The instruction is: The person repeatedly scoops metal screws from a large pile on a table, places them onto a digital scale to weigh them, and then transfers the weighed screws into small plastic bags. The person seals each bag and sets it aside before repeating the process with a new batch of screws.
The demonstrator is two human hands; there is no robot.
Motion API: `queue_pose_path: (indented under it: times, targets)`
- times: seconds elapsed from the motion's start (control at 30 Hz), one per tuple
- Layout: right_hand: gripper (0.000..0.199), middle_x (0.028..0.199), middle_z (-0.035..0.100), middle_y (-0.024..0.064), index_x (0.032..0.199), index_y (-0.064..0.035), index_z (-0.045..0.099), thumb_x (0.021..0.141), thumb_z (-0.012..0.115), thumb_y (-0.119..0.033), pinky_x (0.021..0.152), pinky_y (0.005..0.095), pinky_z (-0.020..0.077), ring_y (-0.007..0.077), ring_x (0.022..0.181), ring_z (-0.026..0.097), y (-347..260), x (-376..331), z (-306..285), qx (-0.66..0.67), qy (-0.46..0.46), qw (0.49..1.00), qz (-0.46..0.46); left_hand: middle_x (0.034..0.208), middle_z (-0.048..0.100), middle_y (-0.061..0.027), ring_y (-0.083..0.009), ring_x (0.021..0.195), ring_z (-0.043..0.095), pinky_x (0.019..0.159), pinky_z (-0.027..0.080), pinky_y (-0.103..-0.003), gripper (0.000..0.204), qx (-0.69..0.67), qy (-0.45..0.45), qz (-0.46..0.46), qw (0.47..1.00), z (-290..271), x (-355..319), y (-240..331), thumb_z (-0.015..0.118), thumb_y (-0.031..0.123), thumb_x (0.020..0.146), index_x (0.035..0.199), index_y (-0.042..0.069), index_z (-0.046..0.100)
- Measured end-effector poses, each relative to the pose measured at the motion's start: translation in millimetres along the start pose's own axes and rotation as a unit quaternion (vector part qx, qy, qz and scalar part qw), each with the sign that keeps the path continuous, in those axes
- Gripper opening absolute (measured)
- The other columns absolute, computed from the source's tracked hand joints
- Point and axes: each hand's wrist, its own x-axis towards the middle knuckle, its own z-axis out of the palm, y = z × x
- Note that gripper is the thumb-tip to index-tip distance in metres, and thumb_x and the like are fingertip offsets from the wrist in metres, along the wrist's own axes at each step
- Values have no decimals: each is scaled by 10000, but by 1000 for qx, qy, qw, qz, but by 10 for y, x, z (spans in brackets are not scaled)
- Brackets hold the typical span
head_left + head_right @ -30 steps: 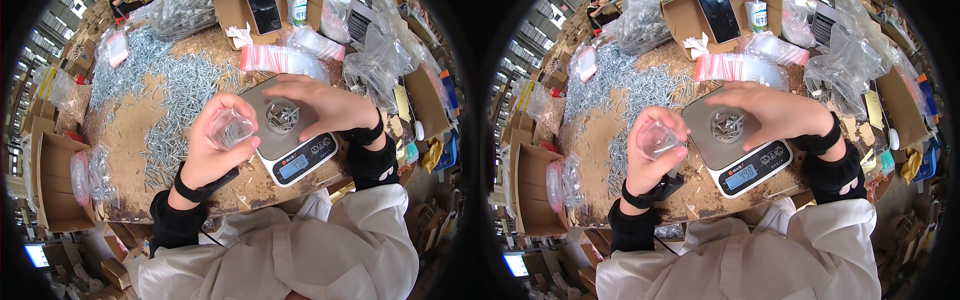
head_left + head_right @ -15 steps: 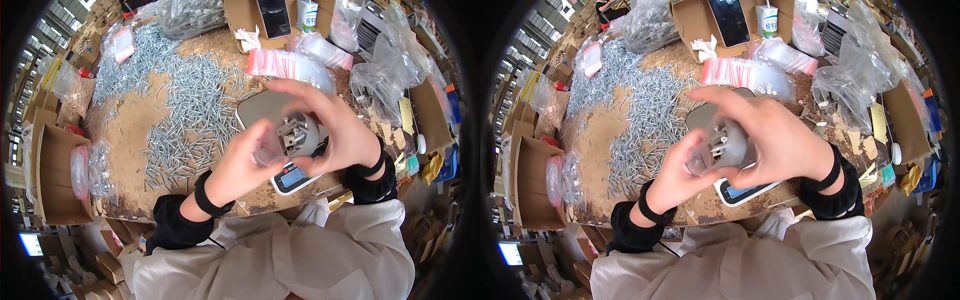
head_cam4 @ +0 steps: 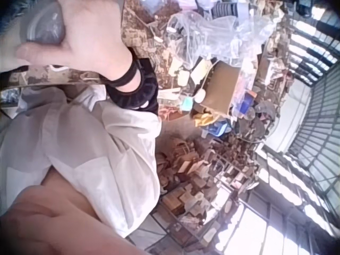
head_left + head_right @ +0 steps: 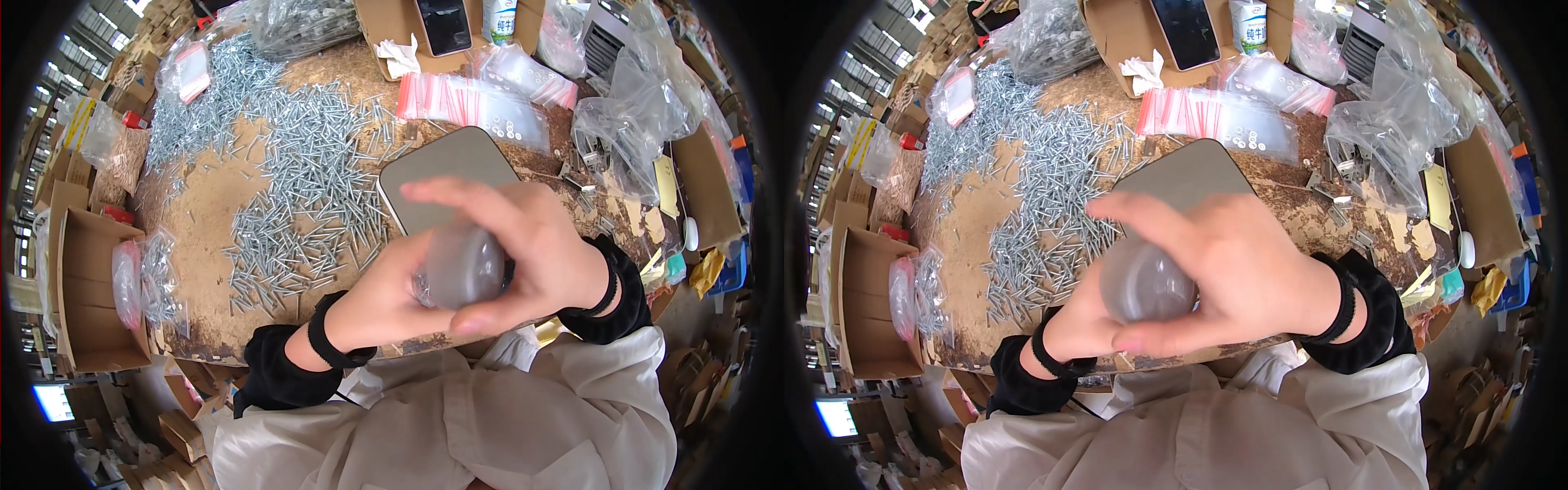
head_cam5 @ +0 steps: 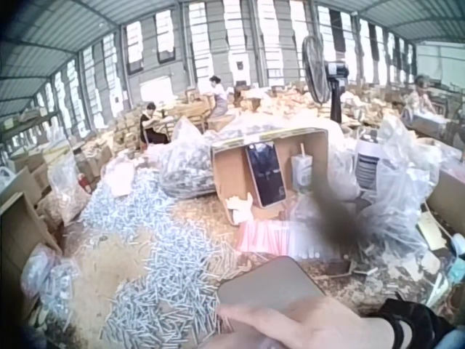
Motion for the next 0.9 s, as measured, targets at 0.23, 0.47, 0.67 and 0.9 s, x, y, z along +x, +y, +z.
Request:
queue_pose_path:
  times: [0.23,0.47,0.67,0.9]
  targets:
    - [681,1084,671,146,1281,-11,559,657,796,-149,908,421,499,338,1039,636,244,29,-170,-9,-11,999,39,955,556,7,-65,891,557,782,466,-247,342,-43,100,18,994,-160,33,18,775,-14,830,979,98,489]
    - [650,1337,537,152,1237,-94,586,653,846,-215,1078,524,363,370,1257,507,173,79,-21,-167,9,986,-8,1034,548,-54,-104,908,536,763,443,-246,836,-145,95,60,983,-173,27,24,754,-22,794,1465,124,277]
    - [317,1276,605,145,938,-105,690,802,768,-380,1092,579,360,383,1250,537,-15,99,0,-121,-2,980,-157,1601,124,-126,-273,1396,342,1023,419,-385,1073,-176,-56,83,979,10,-18,32,683,231,945,1580,198,-181]
    - [258,1097,670,57,774,-101,581,705,753,-281,1105,585,354,298,1115,622,-106,-2,57,-147,70,972,-170,1650,-39,-133,-286,1469,249,1146,308,-437,1108,-134,-76,100,983,46,-53,-9,685,271,955,1563,110,-226]
